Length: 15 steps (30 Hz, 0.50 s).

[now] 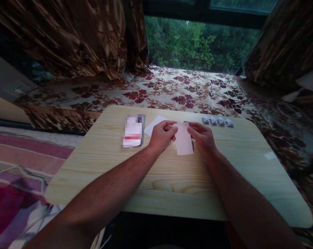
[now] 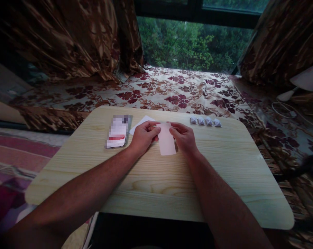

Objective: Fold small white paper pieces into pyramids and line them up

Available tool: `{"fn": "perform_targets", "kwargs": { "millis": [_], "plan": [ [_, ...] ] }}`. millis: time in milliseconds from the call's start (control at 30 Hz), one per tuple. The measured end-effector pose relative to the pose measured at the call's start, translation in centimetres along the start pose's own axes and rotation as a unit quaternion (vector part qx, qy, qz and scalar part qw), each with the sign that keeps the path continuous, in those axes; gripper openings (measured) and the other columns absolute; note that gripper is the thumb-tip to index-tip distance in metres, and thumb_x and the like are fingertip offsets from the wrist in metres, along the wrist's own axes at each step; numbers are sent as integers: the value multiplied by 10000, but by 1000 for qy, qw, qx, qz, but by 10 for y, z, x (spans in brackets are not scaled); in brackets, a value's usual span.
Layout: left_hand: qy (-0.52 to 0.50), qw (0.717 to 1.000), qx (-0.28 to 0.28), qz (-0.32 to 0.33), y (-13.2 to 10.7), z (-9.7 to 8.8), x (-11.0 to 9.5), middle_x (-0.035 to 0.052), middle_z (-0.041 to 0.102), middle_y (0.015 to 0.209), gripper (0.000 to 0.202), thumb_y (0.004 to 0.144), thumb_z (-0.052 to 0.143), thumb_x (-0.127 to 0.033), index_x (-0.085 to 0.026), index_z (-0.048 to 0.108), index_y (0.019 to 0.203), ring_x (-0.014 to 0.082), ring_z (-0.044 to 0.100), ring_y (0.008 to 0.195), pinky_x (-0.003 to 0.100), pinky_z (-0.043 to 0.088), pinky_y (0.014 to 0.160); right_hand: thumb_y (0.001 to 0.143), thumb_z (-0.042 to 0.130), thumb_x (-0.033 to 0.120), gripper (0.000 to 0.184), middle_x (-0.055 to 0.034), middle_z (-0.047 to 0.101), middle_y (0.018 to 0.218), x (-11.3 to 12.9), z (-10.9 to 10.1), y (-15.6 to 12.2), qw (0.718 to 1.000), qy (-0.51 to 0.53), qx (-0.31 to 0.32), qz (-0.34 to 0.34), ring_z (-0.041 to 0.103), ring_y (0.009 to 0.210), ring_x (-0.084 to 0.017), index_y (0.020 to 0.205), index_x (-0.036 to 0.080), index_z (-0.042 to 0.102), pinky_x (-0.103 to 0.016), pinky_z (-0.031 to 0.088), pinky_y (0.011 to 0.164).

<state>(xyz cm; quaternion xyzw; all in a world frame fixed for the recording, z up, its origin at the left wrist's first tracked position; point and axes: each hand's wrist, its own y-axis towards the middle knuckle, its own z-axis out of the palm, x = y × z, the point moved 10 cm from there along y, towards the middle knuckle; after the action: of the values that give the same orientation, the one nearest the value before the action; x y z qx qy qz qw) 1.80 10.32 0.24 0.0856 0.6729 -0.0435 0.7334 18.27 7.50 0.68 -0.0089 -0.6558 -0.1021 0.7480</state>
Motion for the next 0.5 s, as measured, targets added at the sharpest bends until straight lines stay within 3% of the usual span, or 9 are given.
{"fn": "perform_targets", "kwargs": {
  "millis": [167, 500],
  "plan": [
    [5, 1000, 0, -13, 0, -2, 3, -30, 619, 572, 319, 764, 715, -330, -163, 665, 1032, 84, 535, 436, 194, 352, 444, 734, 771, 324, 221, -36, 766, 934, 0, 3, -3, 1000, 9, 12, 1, 675, 784, -177, 936, 236, 787, -303, 513, 696],
    [19, 1000, -7, 1, 1, -3, 3, -24, 602, 553, 238, 761, 712, -349, -151, 672, 888, 88, 536, 455, 204, 369, 466, 786, 735, 421, 233, -25, 741, 776, 3, 10, -9, 999, -27, 42, 11, 618, 654, -155, 901, 226, 791, -267, 450, 572]
  ]
}}
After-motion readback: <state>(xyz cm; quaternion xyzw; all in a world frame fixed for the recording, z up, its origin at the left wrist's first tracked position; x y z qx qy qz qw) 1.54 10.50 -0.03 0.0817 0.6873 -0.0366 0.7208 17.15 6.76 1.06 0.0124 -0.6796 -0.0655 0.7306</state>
